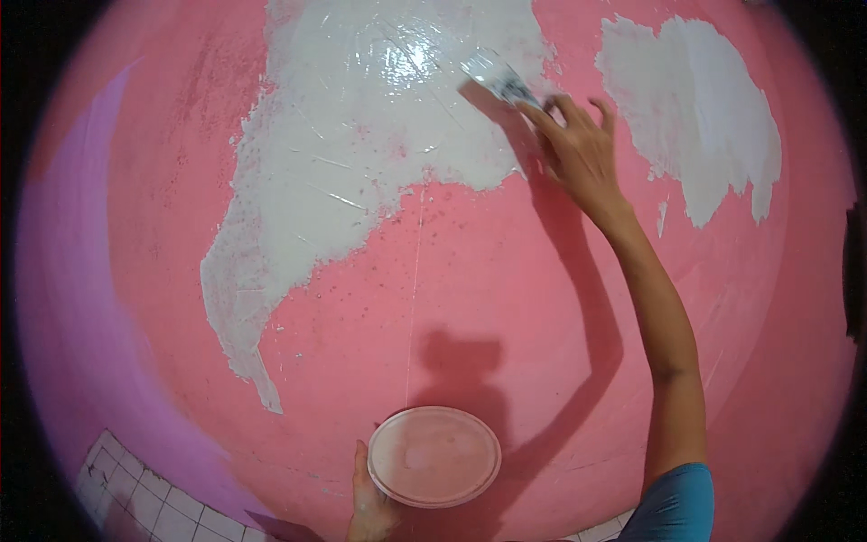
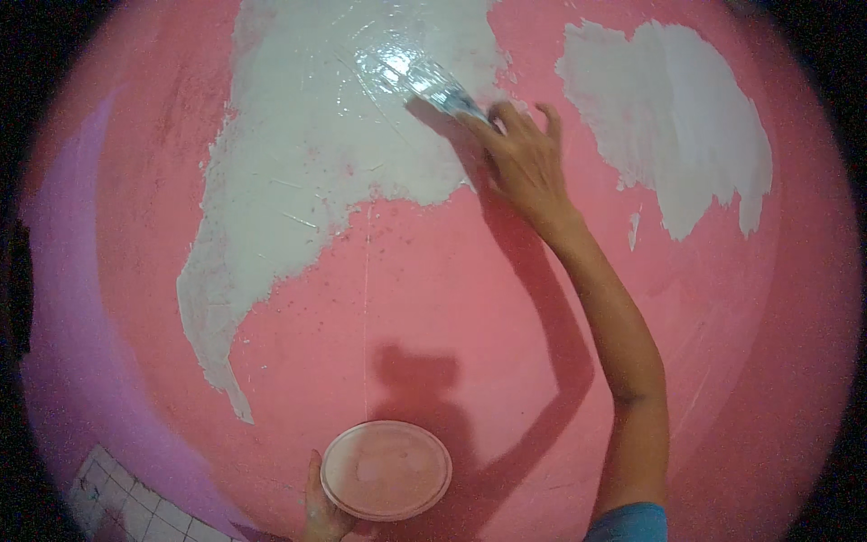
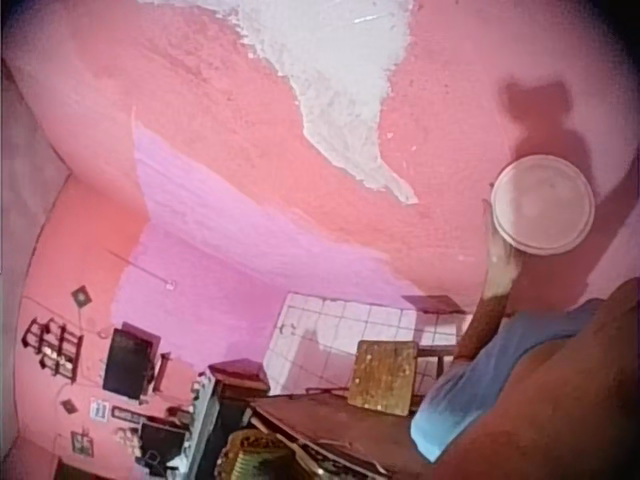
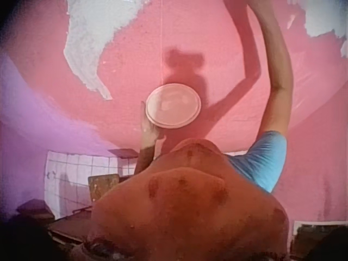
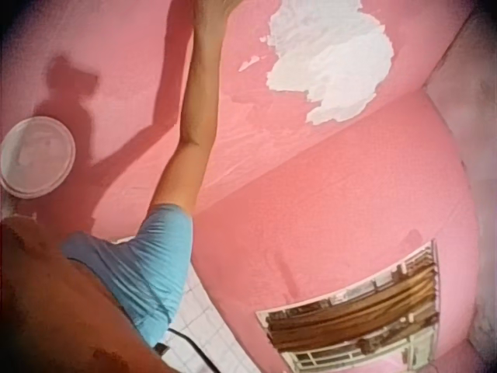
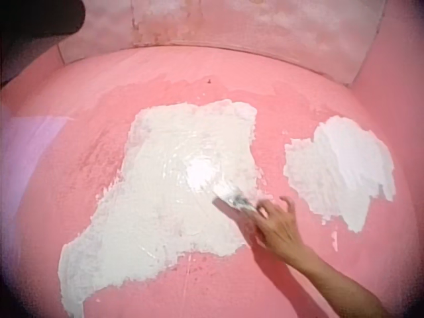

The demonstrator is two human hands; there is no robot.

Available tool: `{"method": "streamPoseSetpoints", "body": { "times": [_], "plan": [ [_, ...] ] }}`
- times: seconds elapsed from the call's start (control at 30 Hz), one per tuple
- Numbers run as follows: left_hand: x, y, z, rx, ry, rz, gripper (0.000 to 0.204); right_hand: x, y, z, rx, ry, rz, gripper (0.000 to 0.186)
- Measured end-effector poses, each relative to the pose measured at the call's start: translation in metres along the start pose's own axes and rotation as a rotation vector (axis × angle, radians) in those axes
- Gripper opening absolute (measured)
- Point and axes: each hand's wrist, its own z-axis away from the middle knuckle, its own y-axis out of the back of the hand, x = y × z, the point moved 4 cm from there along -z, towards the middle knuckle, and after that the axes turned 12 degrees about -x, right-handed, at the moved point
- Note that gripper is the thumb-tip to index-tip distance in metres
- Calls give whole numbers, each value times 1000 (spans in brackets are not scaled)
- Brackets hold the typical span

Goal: The person applies white wall filler to a pink wall using a putty knife. They hold a container of filler in one hand while spreading and smoothing the material over the wall surface with the tool.

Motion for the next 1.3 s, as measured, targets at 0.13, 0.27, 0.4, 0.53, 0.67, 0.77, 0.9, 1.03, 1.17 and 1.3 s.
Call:
{"method": "streamPoseSetpoints", "body": {
  "times": [0.13,0.27,0.4,0.53,0.67,0.77,0.9,1.03,1.17,1.3],
  "plan": [
    [-6,8,-3,-67,-46,73,76,-12,-27,-51,2,9,35,47],
    [0,1,4,-5,-29,103,76,-19,-28,-32,-53,36,39,37],
    [2,9,8,-26,0,242,76,-21,-20,52,-187,-22,-40,47],
    [9,12,5,-56,-59,80,76,-14,6,98,-245,-96,9,59],
    [7,32,3,25,-54,-18,75,-24,13,28,-77,-38,4,56],
    [14,25,2,28,-79,-48,74,-31,-6,-47,36,45,30,51],
    [21,16,6,-5,-28,144,73,-38,-34,-121,87,66,33,43],
    [24,35,6,-62,-70,196,73,-50,-46,-144,59,37,80,34],
    [34,38,3,-156,-65,148,74,-49,-48,-120,12,22,113,36],
    [44,46,7,-176,-45,128,74,-67,-39,-66,-66,-24,73,38]
  ]
}}
